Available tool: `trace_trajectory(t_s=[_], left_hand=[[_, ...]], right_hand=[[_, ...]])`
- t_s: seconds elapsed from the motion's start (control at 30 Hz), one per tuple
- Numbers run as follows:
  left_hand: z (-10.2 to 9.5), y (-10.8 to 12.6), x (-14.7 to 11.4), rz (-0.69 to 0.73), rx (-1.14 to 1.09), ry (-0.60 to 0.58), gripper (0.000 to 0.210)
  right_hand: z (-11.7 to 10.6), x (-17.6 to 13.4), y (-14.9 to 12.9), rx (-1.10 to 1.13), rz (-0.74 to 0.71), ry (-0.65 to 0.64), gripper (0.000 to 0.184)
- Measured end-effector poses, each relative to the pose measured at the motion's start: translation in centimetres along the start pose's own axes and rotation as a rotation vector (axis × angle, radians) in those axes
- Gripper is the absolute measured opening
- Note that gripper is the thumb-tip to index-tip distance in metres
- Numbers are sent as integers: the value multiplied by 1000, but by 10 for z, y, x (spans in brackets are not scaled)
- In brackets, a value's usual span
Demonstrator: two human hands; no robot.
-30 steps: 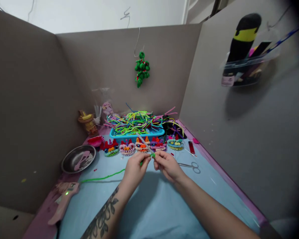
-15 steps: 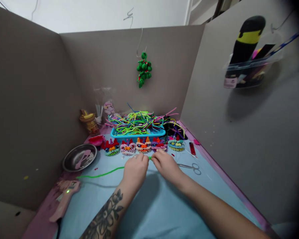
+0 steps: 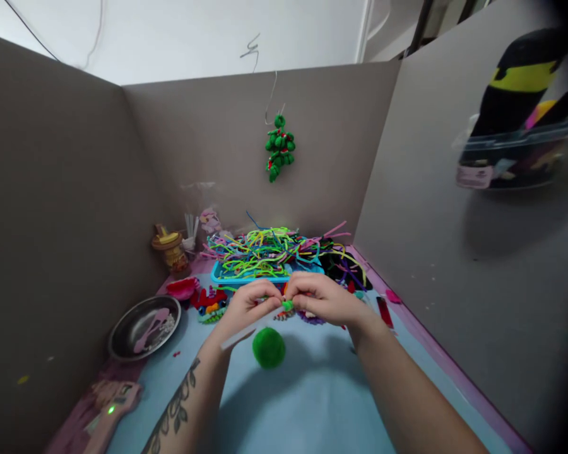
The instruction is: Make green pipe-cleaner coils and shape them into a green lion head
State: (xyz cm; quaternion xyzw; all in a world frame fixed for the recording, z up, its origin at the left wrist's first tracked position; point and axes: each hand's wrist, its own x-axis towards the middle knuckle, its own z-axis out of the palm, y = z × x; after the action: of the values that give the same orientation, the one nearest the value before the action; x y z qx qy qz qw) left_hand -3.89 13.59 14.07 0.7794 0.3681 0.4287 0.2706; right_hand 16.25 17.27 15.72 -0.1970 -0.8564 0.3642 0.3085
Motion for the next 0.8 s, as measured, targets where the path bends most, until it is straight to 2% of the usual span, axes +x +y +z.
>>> trace_trajectory(t_s=[0.1,0.2,0.3,0.5,0.8], left_hand=[[3,-7,3,-69,-12,152,22],[5,-10,5,-140,61,197,21],[8,-14,6,-188,129,249,18],[12,-14,7,-236,174,303,17],[11,-25,8,-371,39,282,19]], right_hand=[[11,8,12,306,197,70,14],[23,15,27,676,358,120,28],[30,19,37,881,459,206,34],[33,24,41,889,500,272,35],[34,26,45,689,486,317,34]])
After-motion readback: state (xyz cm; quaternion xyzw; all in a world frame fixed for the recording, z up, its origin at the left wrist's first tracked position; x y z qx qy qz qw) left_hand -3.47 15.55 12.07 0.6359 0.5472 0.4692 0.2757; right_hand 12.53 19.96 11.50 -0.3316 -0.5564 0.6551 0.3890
